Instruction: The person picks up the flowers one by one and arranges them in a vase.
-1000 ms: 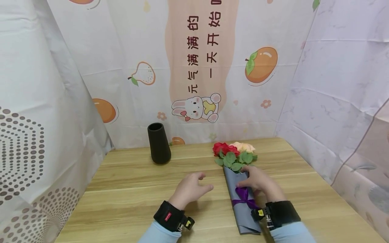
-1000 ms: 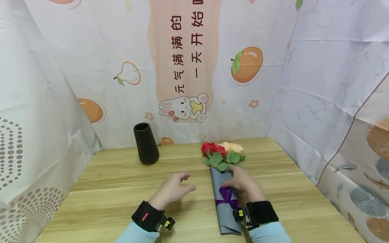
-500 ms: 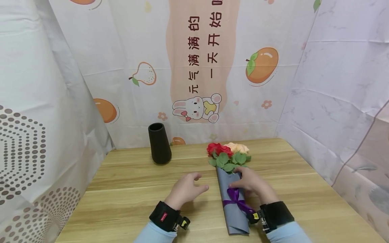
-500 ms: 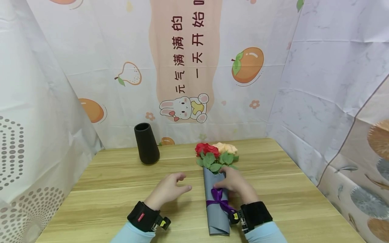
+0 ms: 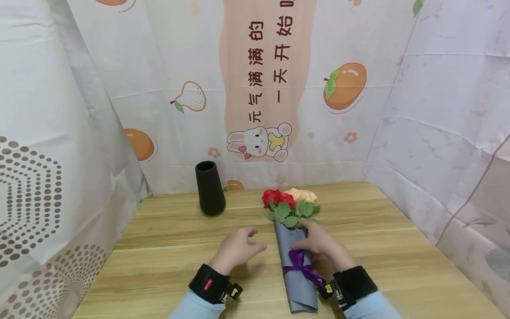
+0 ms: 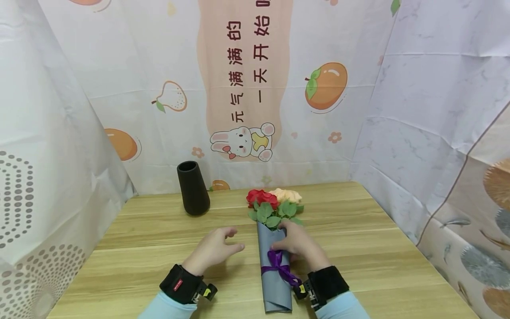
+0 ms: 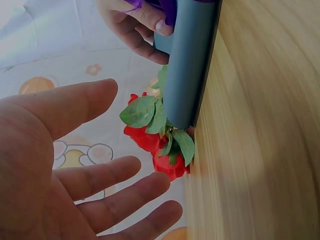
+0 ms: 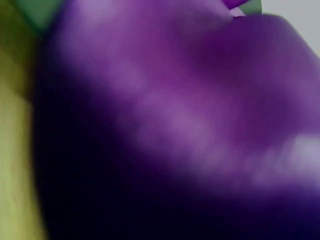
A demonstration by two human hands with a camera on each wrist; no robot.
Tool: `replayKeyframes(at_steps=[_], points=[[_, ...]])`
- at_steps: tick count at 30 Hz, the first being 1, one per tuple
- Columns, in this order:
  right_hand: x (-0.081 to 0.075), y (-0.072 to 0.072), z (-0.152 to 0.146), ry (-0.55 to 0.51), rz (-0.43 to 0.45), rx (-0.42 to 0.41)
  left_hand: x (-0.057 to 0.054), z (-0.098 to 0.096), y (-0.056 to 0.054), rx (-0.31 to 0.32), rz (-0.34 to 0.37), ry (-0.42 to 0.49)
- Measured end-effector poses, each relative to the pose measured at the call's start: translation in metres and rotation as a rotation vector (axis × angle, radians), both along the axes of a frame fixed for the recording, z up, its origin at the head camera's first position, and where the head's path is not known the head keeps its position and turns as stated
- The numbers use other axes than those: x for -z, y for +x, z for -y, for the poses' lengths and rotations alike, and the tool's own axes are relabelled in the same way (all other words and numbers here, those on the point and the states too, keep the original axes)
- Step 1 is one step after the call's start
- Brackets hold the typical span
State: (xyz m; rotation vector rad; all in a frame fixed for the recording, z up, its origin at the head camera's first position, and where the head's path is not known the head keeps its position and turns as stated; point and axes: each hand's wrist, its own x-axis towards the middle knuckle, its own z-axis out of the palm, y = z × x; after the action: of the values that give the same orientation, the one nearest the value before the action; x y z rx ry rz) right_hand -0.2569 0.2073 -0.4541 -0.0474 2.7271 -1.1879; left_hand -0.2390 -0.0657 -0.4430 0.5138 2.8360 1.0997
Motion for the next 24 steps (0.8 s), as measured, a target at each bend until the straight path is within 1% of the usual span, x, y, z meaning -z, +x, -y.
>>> replayKeyframes(at_steps=[3, 8, 16, 18, 22, 24], points=[[0.0, 0.001, 0.006, 0.003, -0.005, -0.009, 0.0, 0.005, 0.0, -0.006, 0.007, 0.001], [-0.001, 0.005, 0.018, -0.01, -0.012, -0.037, 0.002, 0.012, 0.0, -0.007, 0.013, -0.001], [0.002, 0.005, 0.037, -0.046, -0.014, -0.104, 0.0, 0.02, 0.003, 0.003, -0.005, -0.025], [0.002, 0.005, 0.04, -0.037, -0.026, -0.12, 0.0, 0.024, 0.005, 0.001, -0.006, -0.028], [0.003, 0.005, 0.048, 0.006, -0.056, -0.127, 0.0, 0.033, 0.006, -0.016, -0.006, -0.038], [0.003, 0.005, 0.051, 0.007, -0.06, -0.131, 0.0, 0.037, 0.006, -0.025, -0.01, -0.044]])
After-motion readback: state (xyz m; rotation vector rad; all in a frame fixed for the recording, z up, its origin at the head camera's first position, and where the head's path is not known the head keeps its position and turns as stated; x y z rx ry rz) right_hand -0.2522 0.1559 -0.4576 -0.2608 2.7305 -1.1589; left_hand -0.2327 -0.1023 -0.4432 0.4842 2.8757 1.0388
